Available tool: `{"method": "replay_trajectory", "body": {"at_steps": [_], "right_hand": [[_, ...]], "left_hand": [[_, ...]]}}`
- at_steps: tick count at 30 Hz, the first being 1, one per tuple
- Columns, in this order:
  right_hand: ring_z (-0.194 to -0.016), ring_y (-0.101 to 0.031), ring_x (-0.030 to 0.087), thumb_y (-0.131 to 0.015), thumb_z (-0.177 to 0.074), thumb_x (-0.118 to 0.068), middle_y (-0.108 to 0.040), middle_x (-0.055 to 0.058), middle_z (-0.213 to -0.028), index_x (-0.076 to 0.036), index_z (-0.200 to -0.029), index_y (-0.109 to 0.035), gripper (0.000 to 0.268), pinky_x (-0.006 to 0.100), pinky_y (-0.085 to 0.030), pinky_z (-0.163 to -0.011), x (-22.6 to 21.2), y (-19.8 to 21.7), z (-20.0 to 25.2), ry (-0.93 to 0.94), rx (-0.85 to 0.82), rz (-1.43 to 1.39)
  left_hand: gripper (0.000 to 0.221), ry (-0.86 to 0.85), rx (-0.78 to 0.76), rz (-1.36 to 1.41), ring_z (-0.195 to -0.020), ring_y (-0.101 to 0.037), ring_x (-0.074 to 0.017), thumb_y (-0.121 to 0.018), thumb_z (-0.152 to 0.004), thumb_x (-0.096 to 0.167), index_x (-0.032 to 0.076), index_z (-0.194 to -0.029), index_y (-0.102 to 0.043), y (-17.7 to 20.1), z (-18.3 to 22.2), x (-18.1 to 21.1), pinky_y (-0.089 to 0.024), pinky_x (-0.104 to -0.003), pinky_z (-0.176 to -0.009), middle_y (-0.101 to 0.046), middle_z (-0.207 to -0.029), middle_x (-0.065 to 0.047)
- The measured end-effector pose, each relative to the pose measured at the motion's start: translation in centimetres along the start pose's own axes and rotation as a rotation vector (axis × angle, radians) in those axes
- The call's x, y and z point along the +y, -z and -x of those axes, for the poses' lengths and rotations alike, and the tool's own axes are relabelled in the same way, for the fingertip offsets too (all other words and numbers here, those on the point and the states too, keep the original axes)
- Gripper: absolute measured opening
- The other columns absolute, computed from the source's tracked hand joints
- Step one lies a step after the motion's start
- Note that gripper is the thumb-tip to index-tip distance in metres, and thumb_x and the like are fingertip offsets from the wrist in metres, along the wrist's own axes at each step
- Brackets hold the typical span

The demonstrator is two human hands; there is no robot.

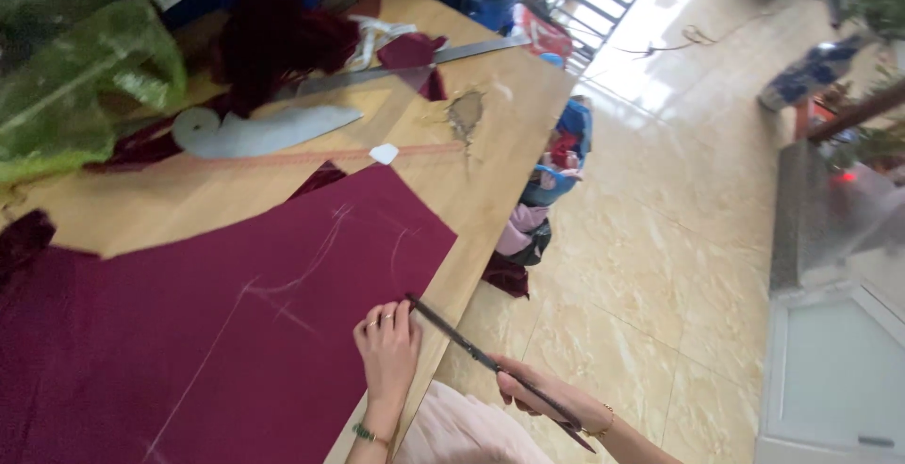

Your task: Marking fabric with chalk and a ruler before cutting it with scissors

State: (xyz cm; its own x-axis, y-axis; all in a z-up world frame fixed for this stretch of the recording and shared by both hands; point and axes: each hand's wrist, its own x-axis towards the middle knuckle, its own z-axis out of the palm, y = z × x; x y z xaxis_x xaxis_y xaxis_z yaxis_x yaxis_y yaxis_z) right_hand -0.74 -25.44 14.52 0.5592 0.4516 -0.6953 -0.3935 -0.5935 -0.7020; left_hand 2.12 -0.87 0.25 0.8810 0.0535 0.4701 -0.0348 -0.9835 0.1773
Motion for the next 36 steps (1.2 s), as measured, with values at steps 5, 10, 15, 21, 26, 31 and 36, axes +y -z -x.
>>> {"method": "replay_trajectory", "body": {"at_steps": [5,10,15,21,26,31,36], "right_hand": [[-0.063,-0.032,0.006,-0.038,-0.099,-0.056,-0.048,-0.005,-0.089,-0.025,-0.159,-0.039,0.067,0.018,-0.033,-0.058,0.1,-0.4,-0.1,-0.081,-0.007,-0.048],[-0.066,-0.033,0.006,-0.039,-0.100,-0.055,-0.048,-0.006,-0.089,-0.023,-0.158,-0.041,0.066,0.018,-0.033,-0.058,0.4,-0.6,-0.1,-0.037,-0.013,-0.127],[-0.066,-0.036,0.007,-0.034,-0.100,-0.059,-0.050,-0.006,-0.094,-0.022,-0.164,-0.029,0.074,0.020,-0.038,-0.064,1.4,-0.6,-0.7,-0.094,-0.031,-0.090],[-0.065,-0.042,0.004,-0.034,-0.101,-0.055,-0.054,-0.007,-0.092,-0.022,-0.161,-0.036,0.068,0.018,-0.039,-0.059,2.0,-0.6,-1.7,-0.012,0.010,0.003],[-0.068,-0.042,0.004,-0.039,-0.100,-0.051,-0.054,-0.004,-0.091,-0.019,-0.159,-0.040,0.068,0.017,-0.036,-0.057,1.8,-0.9,-1.8,0.014,0.020,-0.100],[-0.077,-0.047,0.008,-0.042,-0.098,-0.049,-0.057,0.001,-0.094,-0.017,-0.159,-0.042,0.069,0.021,-0.042,-0.067,-0.6,-1.5,-1.6,-0.104,0.093,-0.161],[-0.080,-0.047,0.010,-0.041,-0.097,-0.051,-0.047,-0.002,-0.086,-0.028,-0.161,-0.041,0.069,0.022,-0.042,-0.071,-2.5,-1.6,-1.4,-0.132,0.116,0.015]], "left_hand": [[0.040,0.039,-0.136,-0.110,-0.118,-0.058,-0.0186,-0.068,-0.081,0.024,0.025,-0.120,-0.061,-1.1,0.6,0.3,-0.045,-0.039,-0.089,-0.063,-0.116,0.005],[0.032,0.011,-0.182,-0.221,-0.114,-0.057,-0.0174,-0.070,-0.084,0.032,0.027,-0.113,-0.057,-1.0,0.1,-0.2,-0.045,-0.037,-0.085,-0.060,-0.111,0.006],[0.043,-0.015,-0.249,-0.176,-0.117,-0.057,-0.0205,-0.067,-0.081,0.034,0.026,-0.123,-0.056,-1.8,0.5,-0.9,-0.050,-0.038,-0.084,-0.060,-0.118,0.003],[0.030,-0.009,-0.234,0.004,-0.120,-0.058,-0.0267,-0.055,-0.092,0.019,0.019,-0.121,-0.062,-1.5,0.8,-1.5,-0.053,-0.044,-0.087,-0.063,-0.123,-0.003],[0.024,-0.010,-0.160,0.162,-0.110,-0.058,-0.0267,-0.063,-0.092,0.027,0.020,-0.115,-0.066,-2.0,0.9,-2.1,-0.048,-0.044,-0.085,-0.063,-0.113,-0.002],[0.017,0.014,-0.071,0.291,-0.106,-0.058,-0.0283,-0.066,-0.093,0.020,0.017,-0.110,-0.067,-1.6,0.9,-2.2,-0.046,-0.045,-0.087,-0.062,-0.107,-0.004],[0.013,0.034,-0.062,0.362,-0.106,-0.057,-0.0273,-0.067,-0.094,0.018,0.015,-0.106,-0.067,-0.6,0.4,-1.8,-0.046,-0.044,-0.087,-0.062,-0.106,-0.004]]}}
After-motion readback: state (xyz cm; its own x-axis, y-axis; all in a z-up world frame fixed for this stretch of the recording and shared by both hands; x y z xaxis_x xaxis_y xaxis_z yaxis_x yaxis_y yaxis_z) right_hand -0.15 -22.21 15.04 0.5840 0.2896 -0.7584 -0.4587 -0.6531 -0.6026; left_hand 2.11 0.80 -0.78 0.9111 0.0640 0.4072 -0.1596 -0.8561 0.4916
